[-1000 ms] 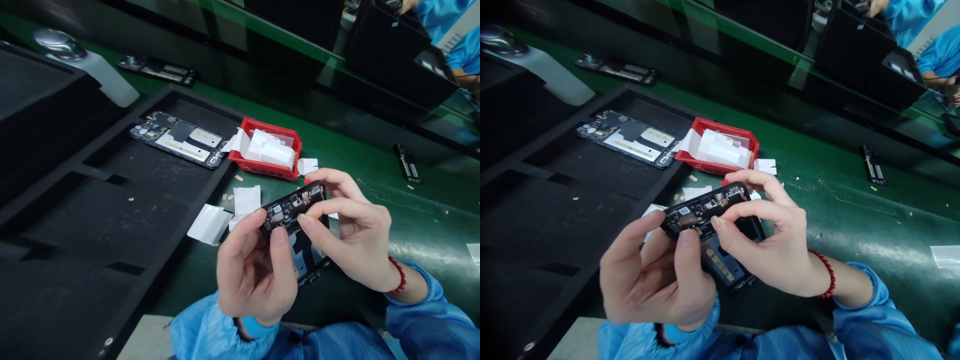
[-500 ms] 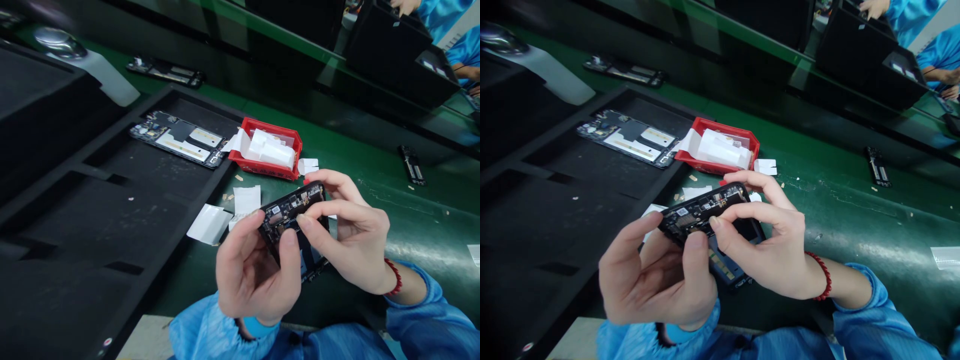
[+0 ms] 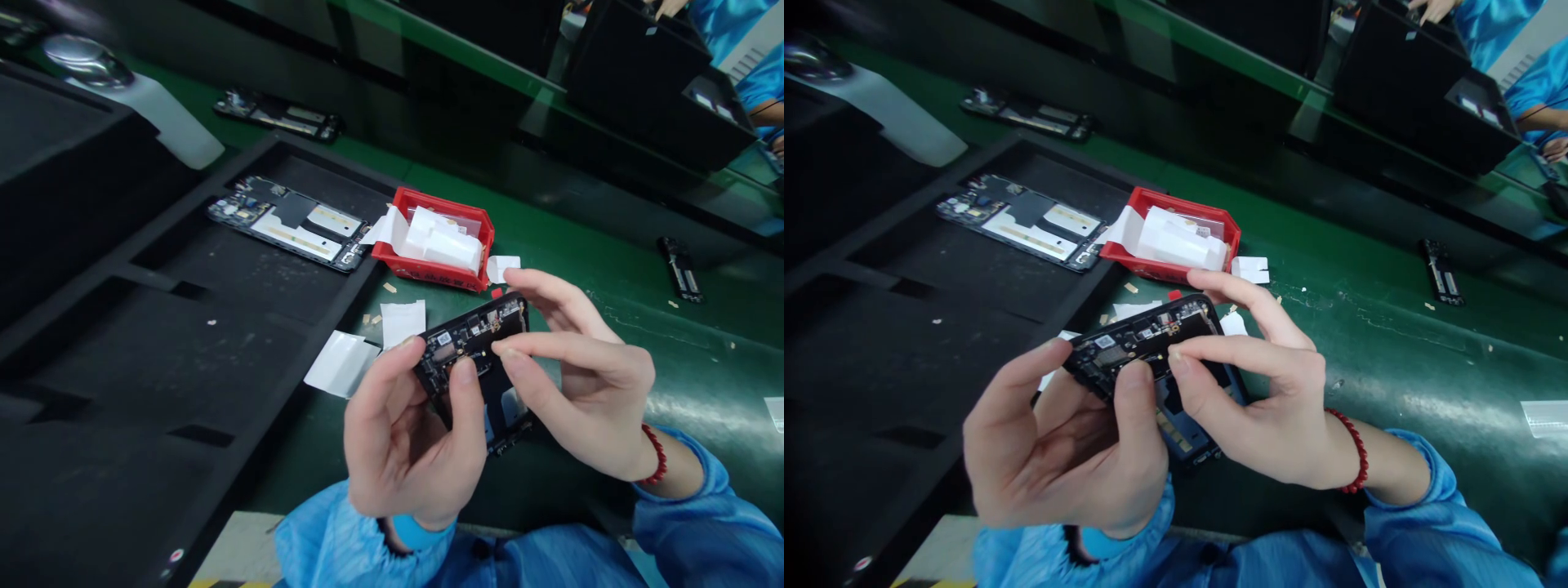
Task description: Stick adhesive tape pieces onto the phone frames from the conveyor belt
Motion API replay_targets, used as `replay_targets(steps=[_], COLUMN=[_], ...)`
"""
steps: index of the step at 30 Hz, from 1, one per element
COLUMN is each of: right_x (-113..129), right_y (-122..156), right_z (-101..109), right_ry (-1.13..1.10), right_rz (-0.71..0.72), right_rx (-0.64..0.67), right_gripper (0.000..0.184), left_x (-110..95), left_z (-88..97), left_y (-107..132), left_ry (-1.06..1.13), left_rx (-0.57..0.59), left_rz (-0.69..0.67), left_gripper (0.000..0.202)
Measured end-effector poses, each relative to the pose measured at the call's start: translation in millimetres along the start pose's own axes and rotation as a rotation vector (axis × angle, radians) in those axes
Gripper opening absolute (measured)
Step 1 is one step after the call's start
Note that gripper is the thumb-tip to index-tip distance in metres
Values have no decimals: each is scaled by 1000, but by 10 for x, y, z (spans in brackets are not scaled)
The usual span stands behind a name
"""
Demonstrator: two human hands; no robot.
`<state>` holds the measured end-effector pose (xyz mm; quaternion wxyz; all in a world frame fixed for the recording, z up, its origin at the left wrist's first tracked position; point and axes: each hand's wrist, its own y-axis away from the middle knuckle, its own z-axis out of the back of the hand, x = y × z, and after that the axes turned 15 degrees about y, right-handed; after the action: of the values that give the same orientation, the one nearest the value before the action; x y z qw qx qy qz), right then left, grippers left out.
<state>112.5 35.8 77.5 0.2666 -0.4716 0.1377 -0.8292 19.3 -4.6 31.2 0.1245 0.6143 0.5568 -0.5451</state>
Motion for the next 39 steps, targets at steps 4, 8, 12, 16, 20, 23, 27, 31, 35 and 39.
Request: replay_targets(steps=[4,8,12,16,20,23,27,31,35,39], right_x=[-64,-116,-148,-160,-169,-181,-194,-178,-150,-118], right_y=[-22,-19,-13,-14,-12,-4,7,-12,-74,-139], right_z=[-24,-54,-68,-74,-70,-72,-90,-95,-65,-29], right_ry=[5,5,44,52,42,37,10,-47,-86,-75], right_rz=[117,163,177,188,190,184,178,165,44,-17], right_rx=[-21,-21,-25,-29,-14,-13,-19,-20,49,88], right_gripper=[18,19,21,20,20,21,22,22,14,10], left_x=[5,-8,-20,-26,-27,-18,-4,4,28,65], left_z=[12,5,-3,10,30,40,37,38,76,110], left_y=[-12,-26,-45,-59,-74,-89,-96,-90,-77,-47], left_ry=[15,20,31,21,15,-3,-1,38,164,214], left_rx=[26,27,27,44,77,89,92,85,136,157], left_rz=[-3,11,11,27,44,47,33,73,112,138], left_gripper=[45,46,44,41,37,30,27,33,28,29])
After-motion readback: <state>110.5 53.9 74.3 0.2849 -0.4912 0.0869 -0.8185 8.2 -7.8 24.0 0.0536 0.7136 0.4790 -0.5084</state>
